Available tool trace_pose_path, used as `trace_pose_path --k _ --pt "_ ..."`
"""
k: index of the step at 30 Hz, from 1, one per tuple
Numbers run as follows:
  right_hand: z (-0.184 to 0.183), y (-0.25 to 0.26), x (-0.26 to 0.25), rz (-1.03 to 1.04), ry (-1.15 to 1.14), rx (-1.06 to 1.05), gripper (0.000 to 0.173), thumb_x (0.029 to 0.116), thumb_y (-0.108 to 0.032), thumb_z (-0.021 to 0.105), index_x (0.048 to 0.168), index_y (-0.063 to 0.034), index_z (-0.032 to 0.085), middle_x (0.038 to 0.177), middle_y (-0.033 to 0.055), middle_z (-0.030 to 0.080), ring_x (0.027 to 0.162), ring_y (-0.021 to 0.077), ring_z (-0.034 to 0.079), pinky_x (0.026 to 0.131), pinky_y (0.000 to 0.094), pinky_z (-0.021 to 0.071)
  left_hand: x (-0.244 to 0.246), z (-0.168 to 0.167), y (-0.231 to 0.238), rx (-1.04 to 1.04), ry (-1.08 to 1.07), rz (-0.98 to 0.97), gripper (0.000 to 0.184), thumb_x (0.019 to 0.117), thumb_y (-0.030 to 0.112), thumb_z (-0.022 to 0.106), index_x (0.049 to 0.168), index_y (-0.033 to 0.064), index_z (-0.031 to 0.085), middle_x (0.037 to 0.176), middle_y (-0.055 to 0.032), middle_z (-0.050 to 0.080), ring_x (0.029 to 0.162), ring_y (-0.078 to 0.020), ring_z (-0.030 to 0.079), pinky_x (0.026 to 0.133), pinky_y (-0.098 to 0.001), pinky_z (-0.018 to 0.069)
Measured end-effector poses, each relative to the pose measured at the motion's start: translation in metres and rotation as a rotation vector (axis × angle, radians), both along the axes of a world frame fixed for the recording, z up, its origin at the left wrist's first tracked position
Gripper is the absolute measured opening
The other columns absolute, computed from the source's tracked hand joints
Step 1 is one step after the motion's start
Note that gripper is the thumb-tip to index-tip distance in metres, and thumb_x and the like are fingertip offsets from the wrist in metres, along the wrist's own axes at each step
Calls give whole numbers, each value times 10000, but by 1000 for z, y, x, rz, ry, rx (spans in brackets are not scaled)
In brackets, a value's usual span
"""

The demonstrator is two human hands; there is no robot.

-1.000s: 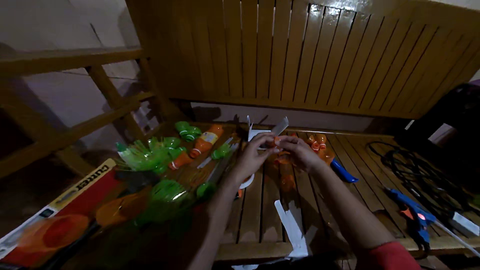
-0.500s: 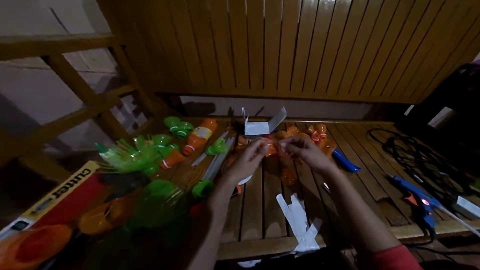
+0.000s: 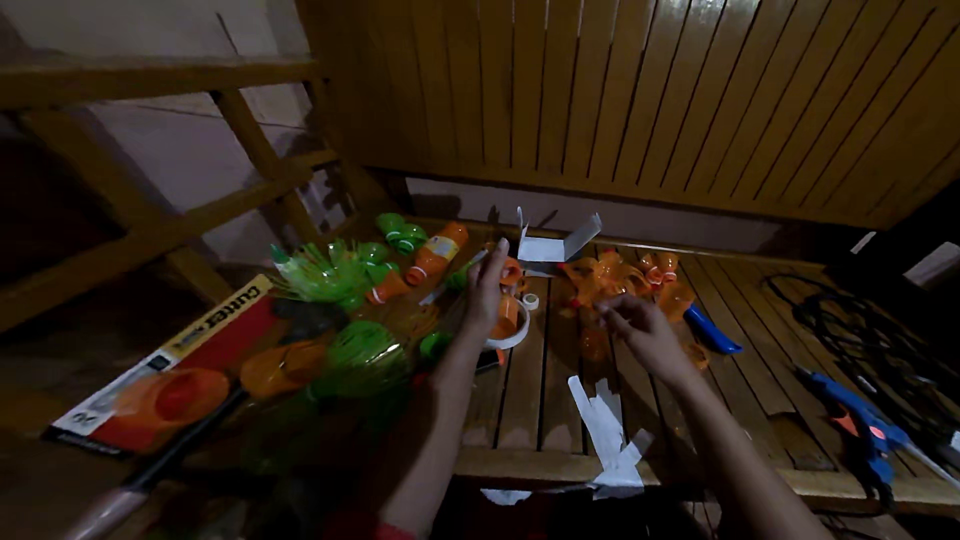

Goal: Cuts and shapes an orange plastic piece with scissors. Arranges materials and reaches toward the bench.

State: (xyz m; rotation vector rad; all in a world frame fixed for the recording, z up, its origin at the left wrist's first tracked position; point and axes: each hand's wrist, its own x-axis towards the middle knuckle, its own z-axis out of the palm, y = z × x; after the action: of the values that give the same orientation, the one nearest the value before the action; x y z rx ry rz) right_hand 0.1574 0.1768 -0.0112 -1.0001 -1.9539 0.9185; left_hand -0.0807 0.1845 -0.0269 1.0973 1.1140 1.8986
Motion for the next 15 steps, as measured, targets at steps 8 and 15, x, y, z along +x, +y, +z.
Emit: trace_pose_path --k 8,15 --pt "8 -5 -16 13 -8 10 232 1058 -152 535 1133 22 669 948 28 669 802 -1 611 740 176 511 3 -6 4 54 53 -87 297 1105 200 375 973 58 600 736 43 595 616 -34 567 622 -193 521" --pt "51 -76 -22 252 32 649 271 1058 -158 516 1105 21 715 1022 73 736 969 52 663 900 200 519 -17 -1 2 56 -25 113 349 1114 299 387 1207 18 571 886 23 610 716 -34 592 689 -224 538"
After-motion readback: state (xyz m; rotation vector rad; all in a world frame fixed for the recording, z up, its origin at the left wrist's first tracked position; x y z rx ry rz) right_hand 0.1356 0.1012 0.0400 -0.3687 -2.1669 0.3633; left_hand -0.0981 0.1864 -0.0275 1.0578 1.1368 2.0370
